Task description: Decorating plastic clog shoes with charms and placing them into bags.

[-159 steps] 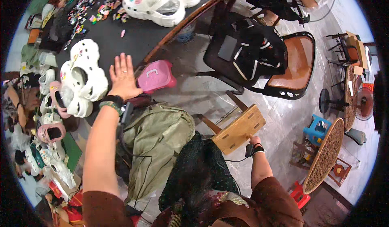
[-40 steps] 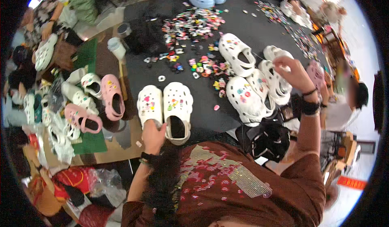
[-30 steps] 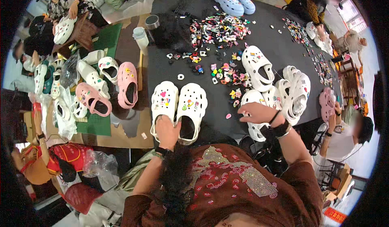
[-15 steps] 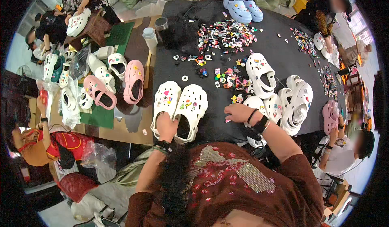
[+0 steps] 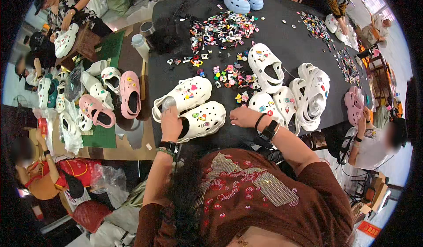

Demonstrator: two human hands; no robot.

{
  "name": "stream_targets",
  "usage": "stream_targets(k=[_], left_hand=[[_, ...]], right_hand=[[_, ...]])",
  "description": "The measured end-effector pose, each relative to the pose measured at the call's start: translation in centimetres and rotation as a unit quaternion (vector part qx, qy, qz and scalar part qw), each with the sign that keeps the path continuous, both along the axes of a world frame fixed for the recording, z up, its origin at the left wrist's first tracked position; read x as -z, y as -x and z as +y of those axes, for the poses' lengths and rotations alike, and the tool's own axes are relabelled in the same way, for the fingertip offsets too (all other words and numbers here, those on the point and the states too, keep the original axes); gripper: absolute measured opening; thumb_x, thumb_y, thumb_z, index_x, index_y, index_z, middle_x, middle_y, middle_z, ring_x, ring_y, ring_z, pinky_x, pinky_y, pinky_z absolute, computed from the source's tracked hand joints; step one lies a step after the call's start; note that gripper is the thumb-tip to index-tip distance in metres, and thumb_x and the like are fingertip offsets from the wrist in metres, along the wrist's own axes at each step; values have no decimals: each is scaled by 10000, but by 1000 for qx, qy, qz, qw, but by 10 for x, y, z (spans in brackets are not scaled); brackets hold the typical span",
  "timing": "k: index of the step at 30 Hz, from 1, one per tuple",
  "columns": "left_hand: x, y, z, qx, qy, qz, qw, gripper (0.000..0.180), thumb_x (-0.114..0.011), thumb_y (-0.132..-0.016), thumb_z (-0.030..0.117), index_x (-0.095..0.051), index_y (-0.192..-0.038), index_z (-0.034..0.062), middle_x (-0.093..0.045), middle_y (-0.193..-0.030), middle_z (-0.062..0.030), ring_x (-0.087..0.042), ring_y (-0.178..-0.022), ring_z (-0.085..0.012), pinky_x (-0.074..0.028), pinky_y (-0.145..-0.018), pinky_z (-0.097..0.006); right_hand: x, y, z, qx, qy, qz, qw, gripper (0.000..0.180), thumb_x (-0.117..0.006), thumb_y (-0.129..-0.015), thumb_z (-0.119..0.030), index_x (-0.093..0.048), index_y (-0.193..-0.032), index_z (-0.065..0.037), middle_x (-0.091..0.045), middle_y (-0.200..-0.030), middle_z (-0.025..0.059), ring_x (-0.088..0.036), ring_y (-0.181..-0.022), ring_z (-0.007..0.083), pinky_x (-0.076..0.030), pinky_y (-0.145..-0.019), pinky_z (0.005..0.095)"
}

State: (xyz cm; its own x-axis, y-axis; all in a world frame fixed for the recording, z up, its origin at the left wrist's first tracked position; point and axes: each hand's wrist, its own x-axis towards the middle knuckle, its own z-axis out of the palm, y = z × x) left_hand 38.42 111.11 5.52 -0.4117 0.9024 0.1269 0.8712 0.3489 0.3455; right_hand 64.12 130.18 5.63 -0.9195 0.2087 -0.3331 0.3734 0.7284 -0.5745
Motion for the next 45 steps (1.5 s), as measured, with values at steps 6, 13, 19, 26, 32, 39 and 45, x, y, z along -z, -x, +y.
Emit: stream_targets(k=[6,13,19,26,32,39,45], left_hand=[[-9,7,-1,35,22,-62,997,437,-655,-658,30,-484,-1055,-39,-547,-1019,-235,-498,-995,-419,-394,-857,-477],[-46,27,-16,-13,-63,-184,981,434,-656,-780,85,-540,-1191,6,-612,-1094,-192,-601,-993,-331,-476,-845,-390],[-64,40,-11,-130,-137,-247,951,152,-593,-868,80,-627,-995,4,-653,-860,-96,-623,-739,-151,-478,-646,-264],[-29,40,12,-168,-149,-368,902,232,-589,-883,179,-631,-977,-30,-653,-817,-122,-599,-713,-177,-472,-666,-293],[-21,40,39,-100,91,-303,943,427,-617,-851,371,-630,-866,-56,-633,-740,-178,-607,-693,-300,-452,-638,-369],[-14,29,61,-129,92,-234,959,512,-713,-771,392,-633,-814,-112,-639,-738,-212,-625,-675,-275,-463,-640,-369],[-25,28,79,-223,25,-545,808,347,-731,-784,177,-638,-998,-79,-674,-949,-125,-642,-788,-164,-491,-691,-305]], right_hand=[[3,-14,8,33,-7,-23,999,201,-596,-815,-214,-596,-890,-28,-633,-820,149,-609,-815,333,-473,-725,417],[8,-10,23,59,-17,19,998,193,-604,-807,-206,-602,-890,-32,-636,-859,144,-606,-841,326,-476,-750,417],[12,2,34,55,-28,14,998,190,-603,-811,-207,-599,-869,-26,-631,-871,155,-601,-869,333,-475,-775,418],[12,9,54,116,-101,44,987,241,-666,-764,-160,-550,-928,-29,-533,-926,163,-564,-916,349,-475,-798,419],[21,7,63,135,-114,11,984,409,-745,-679,-147,-506,-995,-44,-517,-1005,155,-539,-997,343,-473,-835,429],[30,15,57,142,-123,-51,981,523,-783,-627,-133,-493,-1056,-65,-524,-1040,153,-557,-1015,338,-510,-795,429],[33,7,57,143,-134,-48,980,468,-762,-648,-110,-503,-1038,-85,-509,-1016,139,-569,-987,323,-508,-774,432]])
